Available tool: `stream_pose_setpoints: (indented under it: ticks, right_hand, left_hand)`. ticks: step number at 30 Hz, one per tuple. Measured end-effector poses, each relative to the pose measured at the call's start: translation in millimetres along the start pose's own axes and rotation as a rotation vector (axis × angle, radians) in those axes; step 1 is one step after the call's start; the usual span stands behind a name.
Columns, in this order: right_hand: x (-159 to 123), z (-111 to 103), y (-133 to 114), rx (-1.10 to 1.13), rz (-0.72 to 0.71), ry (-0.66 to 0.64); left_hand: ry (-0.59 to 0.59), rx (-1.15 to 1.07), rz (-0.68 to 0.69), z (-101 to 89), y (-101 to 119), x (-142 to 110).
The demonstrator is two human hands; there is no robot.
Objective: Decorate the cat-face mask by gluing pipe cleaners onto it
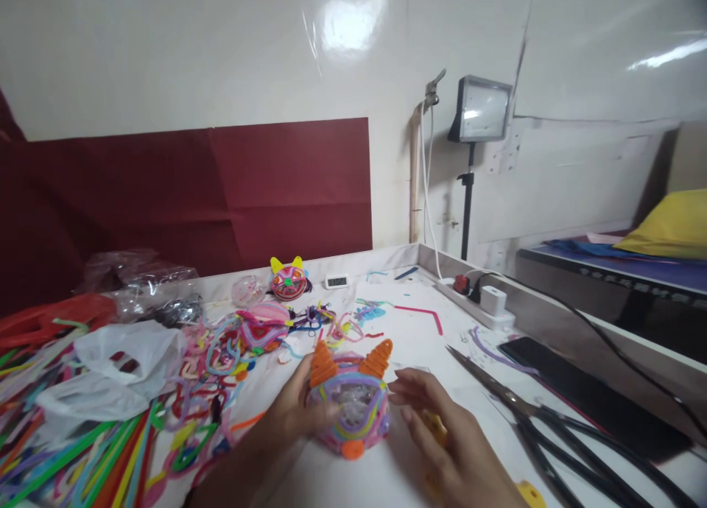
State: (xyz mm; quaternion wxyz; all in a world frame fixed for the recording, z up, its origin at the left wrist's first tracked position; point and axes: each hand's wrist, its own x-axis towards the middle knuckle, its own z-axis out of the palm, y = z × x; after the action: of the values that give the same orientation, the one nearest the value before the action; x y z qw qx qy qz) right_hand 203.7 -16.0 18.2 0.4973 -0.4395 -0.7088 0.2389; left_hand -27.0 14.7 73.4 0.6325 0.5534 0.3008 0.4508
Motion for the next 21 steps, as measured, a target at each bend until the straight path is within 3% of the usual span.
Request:
stream_pose_setpoints:
  ticks: [6, 12, 16, 21]
  right_hand:
    - [6.6, 5.7, 0.2, 0.235, 0.048, 0.017]
    - [21.9, -7.9, -17.9, 0.16, 0.029, 0.055]
    - [37.8, -31.6, -29.5, 0.218, 0.059, 0.226]
    - [47.6, -56.3, -33.9, 0.314, 0.064, 0.571]
  left_hand:
    - [-0.105, 0.062, -0.023, -1.2, -0.6, 1.0]
    - [-0.044, 0.108, -0.011, -3.0, -4.1, 1.5]
    - [-0.008, 0.097, -0.017, -6.7, -9.0, 2.1]
    - [-0.034, 0.069, -0.043, -9.7, -13.5, 3.2]
